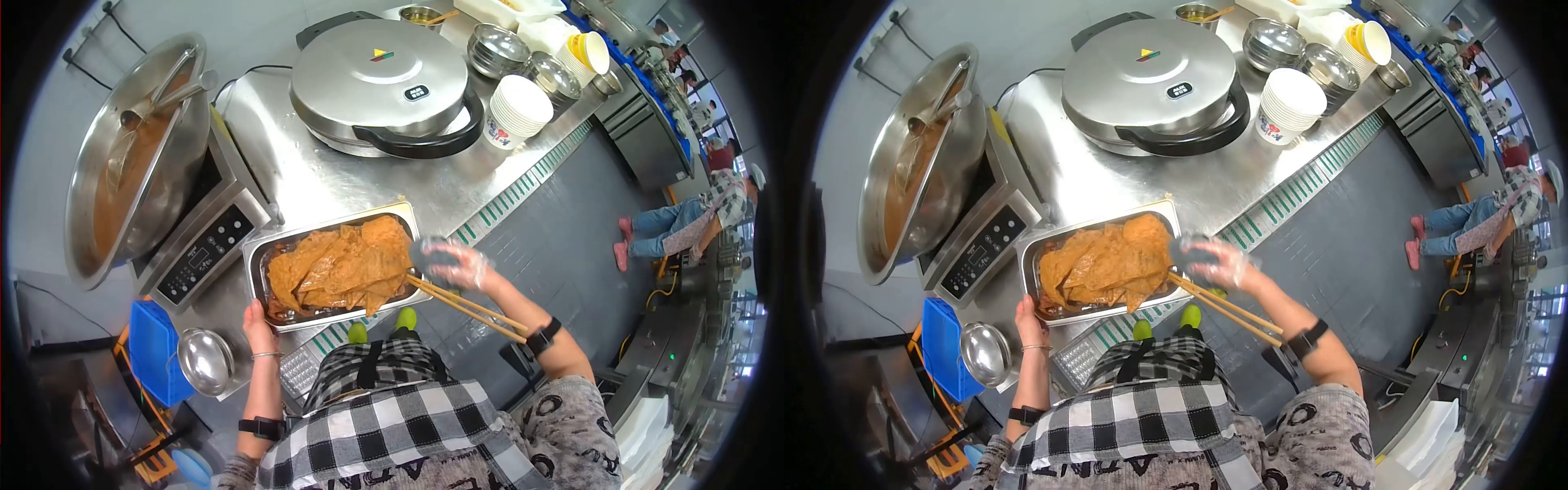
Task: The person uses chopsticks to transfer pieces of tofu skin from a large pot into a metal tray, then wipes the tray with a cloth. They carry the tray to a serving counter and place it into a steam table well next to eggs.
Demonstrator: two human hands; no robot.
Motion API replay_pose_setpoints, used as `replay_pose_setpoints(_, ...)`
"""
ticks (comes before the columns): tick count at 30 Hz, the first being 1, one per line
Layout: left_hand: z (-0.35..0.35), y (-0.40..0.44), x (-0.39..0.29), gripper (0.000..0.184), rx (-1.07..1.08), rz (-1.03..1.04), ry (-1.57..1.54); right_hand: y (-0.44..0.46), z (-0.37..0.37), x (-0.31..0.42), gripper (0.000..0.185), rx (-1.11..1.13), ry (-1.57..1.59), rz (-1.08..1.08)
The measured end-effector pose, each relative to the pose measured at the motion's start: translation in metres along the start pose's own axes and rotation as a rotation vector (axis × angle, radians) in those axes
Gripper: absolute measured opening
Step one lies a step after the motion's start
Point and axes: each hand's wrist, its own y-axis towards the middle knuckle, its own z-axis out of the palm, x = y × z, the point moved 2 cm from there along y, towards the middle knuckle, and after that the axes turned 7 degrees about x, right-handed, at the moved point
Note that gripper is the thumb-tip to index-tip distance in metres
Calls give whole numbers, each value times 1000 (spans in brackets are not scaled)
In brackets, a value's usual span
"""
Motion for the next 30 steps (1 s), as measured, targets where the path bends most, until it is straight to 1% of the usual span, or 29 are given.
replay_pose_setpoints(1,-1,0,0,18,15,-7,-32,-11,4,-3,36,86,43,-4)
replay_pose_setpoints(2,-2,1,0,18,9,-10,-39,-21,1,-6,36,95,38,-5)
replay_pose_setpoints(4,-3,2,0,19,37,0,-32,-32,-10,-1,32,290,35,163)
replay_pose_setpoints(6,-1,-2,-4,19,32,-26,-18,-22,-40,5,30,229,43,118)
replay_pose_setpoints(7,-1,-4,-7,18,33,-50,1,-12,-57,6,32,183,0,156)
replay_pose_setpoints(8,-2,-3,-6,18,13,-46,-8,3,-72,5,32,139,-65,125)
replay_pose_setpoints(9,-4,0,-3,18,24,-30,8,24,-84,23,32,137,-15,156)
replay_pose_setpoints(10,-6,2,1,18,36,-16,27,48,-93,45,32,171,-50,54)
replay_pose_setpoints(11,-8,6,6,18,64,20,-9,75,-95,65,34,236,-185,-54)
replay_pose_setpoints(12,-7,5,7,18,66,38,-35,100,-88,83,37,251,-262,-192)
replay_pose_setpoints(13,-6,4,5,18,47,18,3,127,-75,94,40,315,-240,-279)
replay_pose_setpoints(14,-7,3,4,18,31,-2,40,148,-59,110,36,349,-256,-310)
replay_pose_setpoints(15,-8,3,5,18,25,-1,37,171,-37,123,37,319,-268,-458)
replay_pose_setpoints(16,-8,4,8,18,41,23,28,191,-13,132,36,355,-351,-420)
replay_pose_setpoints(18,-8,7,10,18,62,50,20,230,35,137,37,498,-380,-425)
replay_pose_setpoints(19,-8,6,11,19,51,80,5,235,46,152,38,571,-428,-329)
replay_pose_setpoints(20,-7,7,12,19,42,109,-10,241,62,150,39,597,-489,-383)
replay_pose_setpoints(22,-6,9,14,21,9,111,-3,246,77,139,39,767,-581,-250)
replay_pose_setpoints(23,-8,10,16,21,11,118,13,246,74,130,39,772,-582,-242)
replay_pose_setpoints(25,-7,7,19,22,15,115,20,237,50,101,40,830,-481,-166)
replay_pose_setpoints(27,-2,4,11,22,-26,115,51,213,15,78,38,797,-416,-115)
replay_pose_setpoints(29,-2,5,13,22,-18,126,52,188,-16,34,37,697,-438,-206)
replay_pose_setpoints(30,-4,6,14,23,-18,135,59,174,-35,27,37,658,-428,-191)
